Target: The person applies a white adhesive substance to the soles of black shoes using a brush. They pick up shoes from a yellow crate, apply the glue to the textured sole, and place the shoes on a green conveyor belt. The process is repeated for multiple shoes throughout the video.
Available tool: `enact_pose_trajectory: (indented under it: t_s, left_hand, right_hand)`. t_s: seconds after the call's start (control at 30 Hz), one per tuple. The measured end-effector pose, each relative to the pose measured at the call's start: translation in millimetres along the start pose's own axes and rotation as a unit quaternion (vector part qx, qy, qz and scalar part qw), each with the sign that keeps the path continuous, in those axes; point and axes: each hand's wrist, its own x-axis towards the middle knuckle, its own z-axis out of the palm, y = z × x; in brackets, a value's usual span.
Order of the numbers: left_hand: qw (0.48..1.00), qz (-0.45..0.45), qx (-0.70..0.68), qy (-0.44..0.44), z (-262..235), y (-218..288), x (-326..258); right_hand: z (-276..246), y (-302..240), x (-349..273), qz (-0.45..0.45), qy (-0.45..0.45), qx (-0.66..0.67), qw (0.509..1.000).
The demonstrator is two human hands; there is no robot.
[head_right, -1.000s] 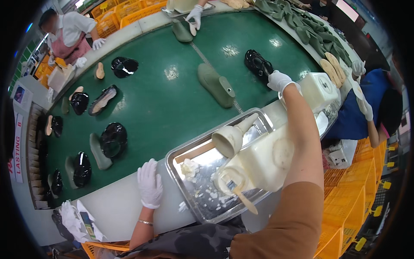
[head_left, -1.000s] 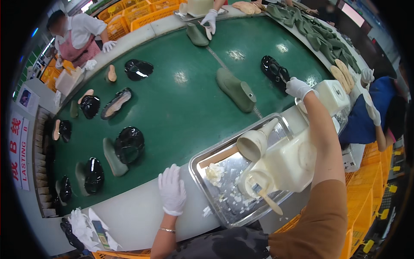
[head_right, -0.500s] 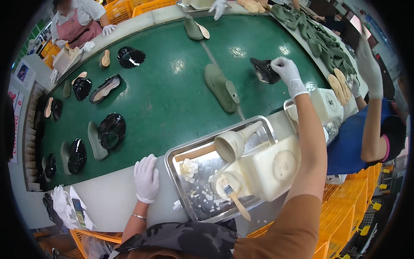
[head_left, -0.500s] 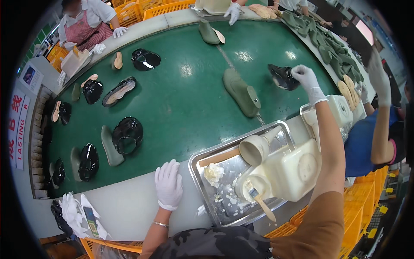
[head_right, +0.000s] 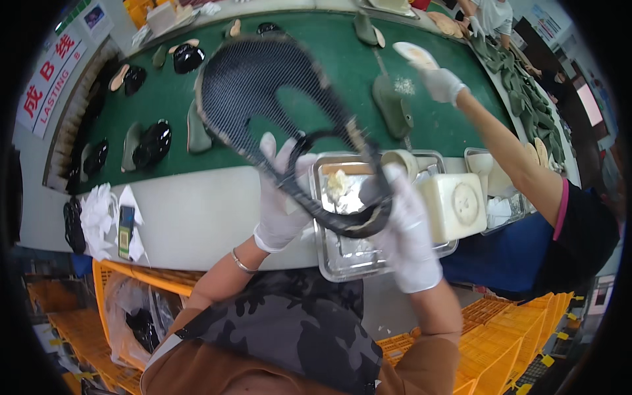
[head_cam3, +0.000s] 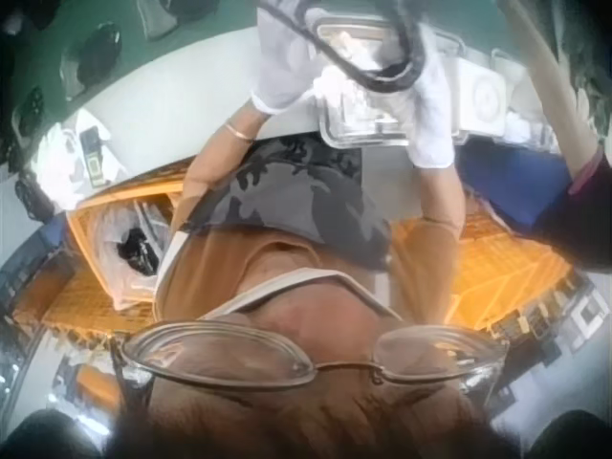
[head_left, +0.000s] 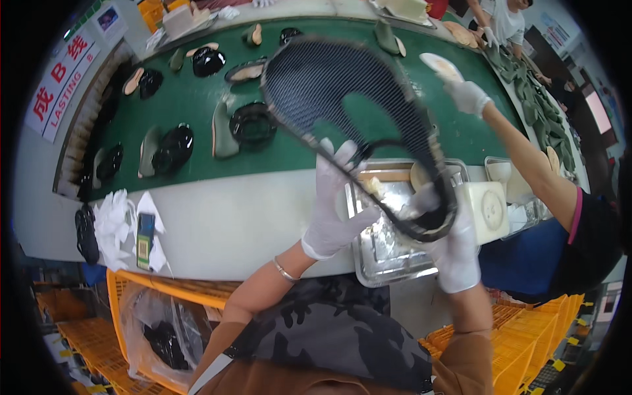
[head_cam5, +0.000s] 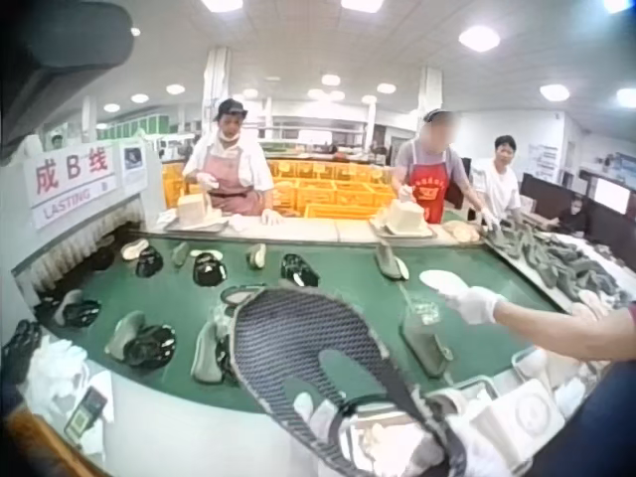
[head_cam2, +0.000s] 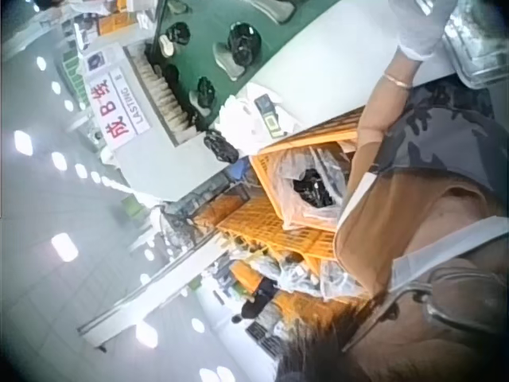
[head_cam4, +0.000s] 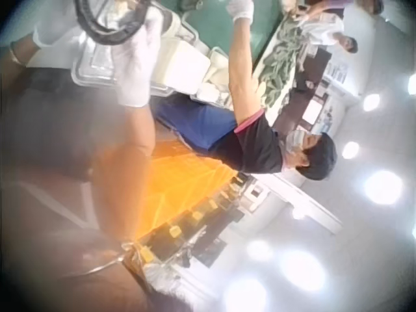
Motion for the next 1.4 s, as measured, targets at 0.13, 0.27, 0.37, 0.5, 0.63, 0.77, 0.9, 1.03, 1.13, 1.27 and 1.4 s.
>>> enact_pose_trajectory:
  t_s: [0.13,0.27,0.37,0.5,0.63,0.77,0.9,1.03,1.13,1.27,1.4]
  left_hand:
    - [0.995,-0.006,-0.035,0.093,-9,12,-26]
    - [0.988,-0.074,-0.065,0.121,-24,36,-39]
    - [0.960,-0.158,-0.119,0.197,-41,34,-63]
    - [0.929,-0.312,-0.080,0.183,-47,71,-58]
    - [0.900,-0.393,-0.145,0.122,-57,74,-65]
    - [0.837,-0.489,-0.183,0.163,-36,86,-58]
    - [0.840,-0.493,-0.219,0.064,-53,70,-84]
    - [0.849,-0.479,-0.197,0.100,-46,74,-100]
    - [0.846,-0.484,-0.219,0.053,-49,72,-108]
    - [0.826,-0.522,-0.212,0.031,-55,72,-110]
    - [0.841,-0.510,-0.176,0.032,-52,74,-104]
  right_hand:
    - [24,70,-33,0.139,-0.075,0.083,0.984]
    - [56,85,-54,0.196,-0.099,0.000,0.976]
    - [26,92,-61,0.251,-0.171,-0.144,0.942]
    - [-5,86,-85,0.234,-0.046,-0.259,0.936]
    - [-43,98,-112,0.118,0.261,-0.207,0.935]
    - [-67,100,-100,-0.065,0.378,-0.147,0.912]
    - [-78,92,-80,-0.135,0.382,-0.181,0.896]
    - [-75,77,-70,-0.163,0.358,-0.281,0.875]
    - [-79,62,-61,-0.252,0.282,-0.463,0.801]
    - [-71,42,-51,-0.278,0.191,-0.607,0.720]
    - [-70,42,-48,-0.268,0.120,-0.597,0.747]
